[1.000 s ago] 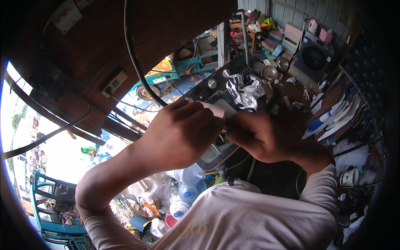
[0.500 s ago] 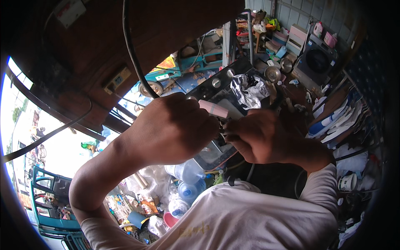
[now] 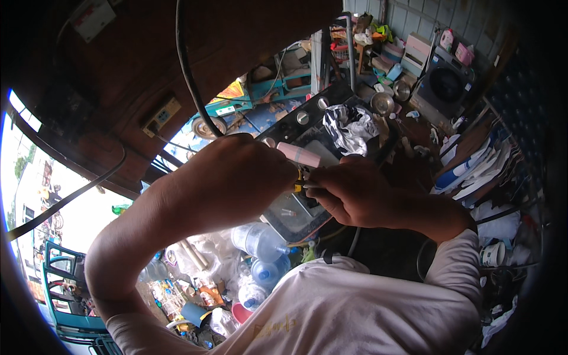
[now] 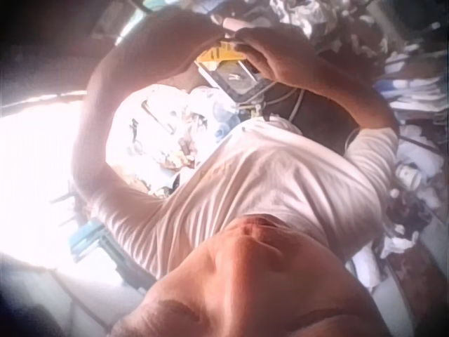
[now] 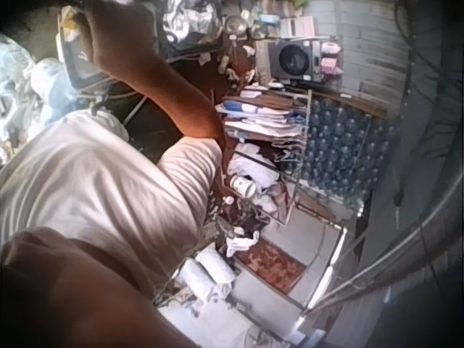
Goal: The person strips the outer insulation from a black electrical cable using a knife, then twists and manipulates the exposed inner wires. The person uses pliers to cut and adjust the cable ends while working at a cluttered counter.
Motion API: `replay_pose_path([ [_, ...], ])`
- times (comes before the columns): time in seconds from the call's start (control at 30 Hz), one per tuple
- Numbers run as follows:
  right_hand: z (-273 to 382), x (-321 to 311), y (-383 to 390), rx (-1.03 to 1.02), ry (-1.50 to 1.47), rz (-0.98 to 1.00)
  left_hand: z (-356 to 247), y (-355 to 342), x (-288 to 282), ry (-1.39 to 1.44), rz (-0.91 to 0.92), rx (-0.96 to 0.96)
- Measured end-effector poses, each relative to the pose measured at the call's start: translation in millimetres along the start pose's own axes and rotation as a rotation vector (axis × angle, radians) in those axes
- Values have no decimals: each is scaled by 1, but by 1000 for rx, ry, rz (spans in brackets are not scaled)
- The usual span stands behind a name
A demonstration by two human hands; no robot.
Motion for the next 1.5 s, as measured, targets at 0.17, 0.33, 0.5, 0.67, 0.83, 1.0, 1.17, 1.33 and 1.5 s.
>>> replay_pose_path([
  [0.17, -7, 3, 4, -122, 145, -108, -8, -8, 8, 11, -166, 4],
  [0.33, -23, 8, 3, 435, -974, 167, -12, -8, 15, 41, -224, 8],
  [0.5, -24, 5, 6, 299, -675, 39, -6, -10, 25, -72, -370, 39],
  [0.67, -15, -6, 9, -231, 502, -220, -10, -2, -5, -216, -345, -23],
  [0.83, -7, -8, 4, -305, 543, -232, -3, 6, 2, -198, -335, 74],
  [1.0, -9, -1, 5, 166, -584, 76, -13, 10, -2, -286, -320, 49],
  [1.17, -1, 1, 9, 373, -921, 151, -13, 13, 4, -272, -373, 80],
  [1.33, 5, -8, 8, -224, 333, -178, -14, 12, -1, -219, -396, 68],
  [1.5, 1, -6, 7, -36, -62, -172, -18, 6, -2, -242, -393, 45],
])
Point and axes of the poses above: each hand's wrist, its own y-axis away from the middle knuckle, its own x-axis out of the palm, z = x × y, the point moved 2 cm from there along -y, towards the middle knuckle, and after that the axes turned 3 degrees about z, right-handed, at the moved point
